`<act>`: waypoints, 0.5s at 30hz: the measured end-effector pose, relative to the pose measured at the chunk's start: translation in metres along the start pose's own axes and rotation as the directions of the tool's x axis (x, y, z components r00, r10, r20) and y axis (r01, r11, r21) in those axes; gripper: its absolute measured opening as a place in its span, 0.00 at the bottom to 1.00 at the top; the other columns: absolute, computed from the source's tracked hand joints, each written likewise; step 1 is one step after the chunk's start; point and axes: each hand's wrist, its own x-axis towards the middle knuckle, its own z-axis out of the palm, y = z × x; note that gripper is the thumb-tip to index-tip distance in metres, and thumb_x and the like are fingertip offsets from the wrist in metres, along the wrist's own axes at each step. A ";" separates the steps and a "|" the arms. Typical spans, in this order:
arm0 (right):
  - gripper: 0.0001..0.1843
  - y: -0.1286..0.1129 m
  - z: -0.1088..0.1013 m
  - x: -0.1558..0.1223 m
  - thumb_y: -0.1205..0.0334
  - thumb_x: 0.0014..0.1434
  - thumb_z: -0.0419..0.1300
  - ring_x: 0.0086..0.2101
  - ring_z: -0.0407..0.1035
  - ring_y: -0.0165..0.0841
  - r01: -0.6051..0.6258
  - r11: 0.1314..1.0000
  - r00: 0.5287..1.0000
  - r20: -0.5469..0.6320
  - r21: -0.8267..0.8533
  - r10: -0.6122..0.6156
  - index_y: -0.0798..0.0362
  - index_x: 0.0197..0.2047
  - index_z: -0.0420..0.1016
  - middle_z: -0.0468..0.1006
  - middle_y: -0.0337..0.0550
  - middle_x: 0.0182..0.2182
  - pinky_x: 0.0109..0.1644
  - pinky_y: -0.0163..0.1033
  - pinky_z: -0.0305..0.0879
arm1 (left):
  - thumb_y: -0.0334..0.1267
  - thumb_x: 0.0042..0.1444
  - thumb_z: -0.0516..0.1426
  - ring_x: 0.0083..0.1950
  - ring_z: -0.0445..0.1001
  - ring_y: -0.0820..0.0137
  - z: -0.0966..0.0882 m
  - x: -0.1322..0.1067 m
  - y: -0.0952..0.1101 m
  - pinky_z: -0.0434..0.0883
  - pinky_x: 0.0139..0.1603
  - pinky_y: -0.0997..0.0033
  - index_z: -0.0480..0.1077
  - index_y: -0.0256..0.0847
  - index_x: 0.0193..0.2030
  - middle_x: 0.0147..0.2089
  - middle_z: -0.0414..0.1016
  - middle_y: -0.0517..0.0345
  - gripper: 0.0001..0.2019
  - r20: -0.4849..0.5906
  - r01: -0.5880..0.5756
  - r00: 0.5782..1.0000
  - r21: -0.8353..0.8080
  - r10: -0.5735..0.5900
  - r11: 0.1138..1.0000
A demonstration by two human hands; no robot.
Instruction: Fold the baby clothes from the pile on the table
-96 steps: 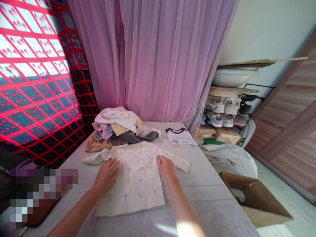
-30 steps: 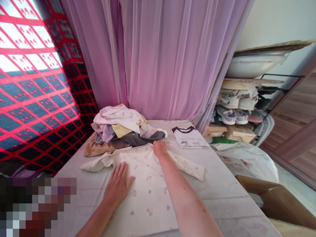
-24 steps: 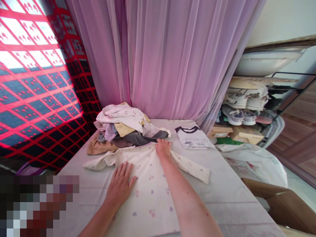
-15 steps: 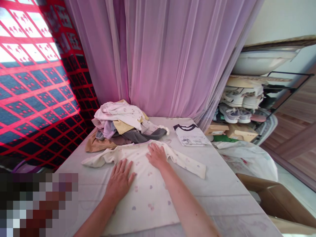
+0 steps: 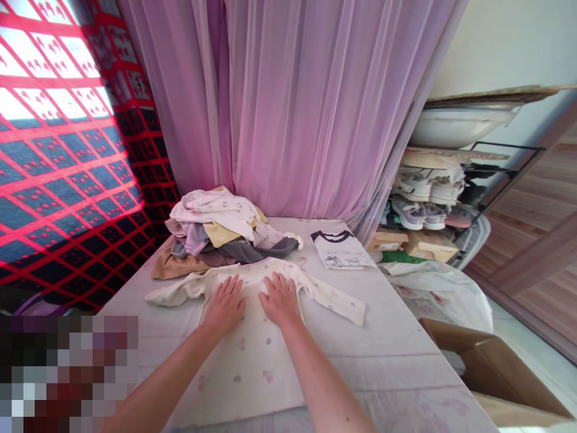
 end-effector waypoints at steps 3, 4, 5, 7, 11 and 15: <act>0.29 0.000 -0.001 0.001 0.47 0.67 0.42 0.67 0.43 0.41 -0.001 1.000 1.000 0.004 0.010 0.001 0.47 0.68 0.57 0.51 0.47 0.69 0.67 0.57 0.35 | 0.36 0.61 0.47 0.66 0.62 0.58 -0.024 0.036 -0.005 0.59 0.64 0.57 0.61 0.38 0.65 0.66 0.64 0.47 0.25 0.054 -0.008 0.999 0.013 0.007 1.000; 0.29 0.000 -0.001 0.000 0.47 0.67 0.41 0.67 0.43 0.41 -0.001 1.000 1.000 0.004 0.013 0.001 0.47 0.68 0.57 0.51 0.47 0.69 0.67 0.57 0.35 | 0.36 0.61 0.46 0.62 0.66 0.57 -0.030 0.048 -0.010 0.62 0.62 0.56 0.60 0.39 0.66 0.63 0.68 0.45 0.25 0.064 0.010 0.998 0.018 -0.011 1.000; 0.29 0.000 -0.001 0.000 0.47 0.67 0.41 0.67 0.43 0.41 -0.001 1.000 1.000 0.004 0.016 0.001 0.47 0.68 0.57 0.52 0.47 0.69 0.67 0.57 0.35 | 0.37 0.62 0.46 0.59 0.69 0.56 -0.034 0.060 -0.016 0.64 0.59 0.54 0.60 0.41 0.66 0.59 0.72 0.45 0.25 0.074 0.024 0.997 0.021 -0.025 0.999; 0.29 0.000 0.000 -0.001 0.47 0.67 0.42 0.67 0.43 0.41 -0.002 1.000 1.000 0.001 0.019 0.002 0.46 0.68 0.57 0.52 0.47 0.69 0.67 0.57 0.35 | 0.39 0.61 0.46 0.55 0.72 0.53 -0.036 0.081 -0.030 0.67 0.54 0.51 0.61 0.44 0.66 0.54 0.76 0.46 0.26 0.108 0.035 0.993 0.019 -0.037 0.999; 0.29 0.000 0.002 -0.001 0.47 0.67 0.43 0.66 0.44 0.41 0.005 1.000 1.000 -0.024 0.008 -0.005 0.45 0.67 0.57 0.54 0.47 0.68 0.67 0.57 0.36 | 0.44 0.60 0.49 0.53 0.74 0.52 -0.021 0.117 -0.053 0.70 0.49 0.53 0.62 0.48 0.65 0.51 0.78 0.46 0.26 0.164 0.027 0.986 -0.001 -0.026 1.000; 0.29 0.002 0.003 -0.001 0.47 0.67 0.42 0.66 0.45 0.42 0.016 1.000 0.999 -0.044 0.016 -0.015 0.45 0.67 0.58 0.54 0.46 0.68 0.67 0.57 0.37 | 0.41 0.60 0.50 0.50 0.76 0.55 -0.001 0.146 -0.068 0.70 0.48 0.58 0.66 0.45 0.63 0.51 0.78 0.44 0.24 0.096 -0.007 0.995 -0.040 0.011 0.999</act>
